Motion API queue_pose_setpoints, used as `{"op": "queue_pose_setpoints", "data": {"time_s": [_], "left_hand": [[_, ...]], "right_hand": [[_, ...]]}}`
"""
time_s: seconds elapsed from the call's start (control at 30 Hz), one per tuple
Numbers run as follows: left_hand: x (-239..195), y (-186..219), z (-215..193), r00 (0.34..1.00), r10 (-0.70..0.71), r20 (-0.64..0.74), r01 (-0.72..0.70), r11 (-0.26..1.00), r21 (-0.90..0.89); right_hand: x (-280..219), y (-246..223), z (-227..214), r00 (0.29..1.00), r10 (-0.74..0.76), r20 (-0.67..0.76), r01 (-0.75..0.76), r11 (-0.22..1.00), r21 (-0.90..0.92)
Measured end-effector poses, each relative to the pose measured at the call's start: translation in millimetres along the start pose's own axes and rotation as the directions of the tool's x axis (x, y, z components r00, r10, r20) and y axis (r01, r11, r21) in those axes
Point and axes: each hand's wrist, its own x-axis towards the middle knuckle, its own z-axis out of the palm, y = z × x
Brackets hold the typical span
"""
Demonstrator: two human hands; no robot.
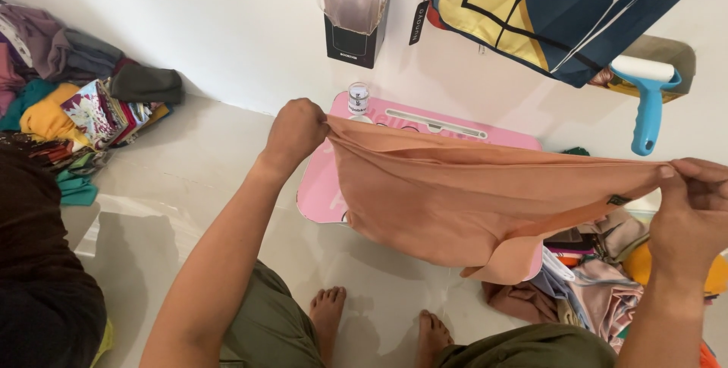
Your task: The person folds a peach-colored garment on a pink Hello Kitty board. They use a lint roller to clean the fabric, fold it into a compact rectangle, and place it into a clear plastic bag.
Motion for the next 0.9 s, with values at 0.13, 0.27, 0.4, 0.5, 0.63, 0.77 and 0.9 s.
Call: {"op": "queue_pose_setpoints", "data": {"time_s": [0.13, 0.27, 0.4, 0.5, 0.63, 0.77, 0.9], "left_hand": [[-2, 7, -16, 0.99, -0.128, -0.067, 0.122, 0.989, -0.087], [-7, 10, -30, 0.959, -0.251, -0.133, 0.214, 0.946, -0.244], [0, -2, -30, 0.945, -0.302, -0.125, 0.273, 0.94, -0.206], [11, -20, -3, 0.95, -0.259, -0.173, 0.271, 0.961, 0.047], [13, -21, 7, 0.955, -0.04, -0.295, 0.098, 0.978, 0.186], [2, 3, -30, 0.954, -0.297, -0.04, 0.286, 0.944, -0.165], [-8, 22, -54, 0.934, -0.351, 0.071, 0.356, 0.888, -0.29]], "right_hand": [[0, -21, -6, 0.998, 0.03, 0.062, -0.028, 0.999, -0.031], [8, -47, -15, 0.96, 0.069, 0.272, -0.085, 0.995, 0.047], [3, 6, -28, 0.919, 0.092, 0.383, -0.234, 0.91, 0.342], [3, 36, -37, 0.902, 0.071, 0.426, -0.329, 0.752, 0.571], [1, 68, -42, 0.929, 0.123, 0.348, -0.311, 0.77, 0.557], [-2, 97, -45, 0.941, 0.202, 0.272, -0.305, 0.854, 0.421], [-3, 80, -37, 0.934, 0.288, 0.211, -0.35, 0.86, 0.372]]}}
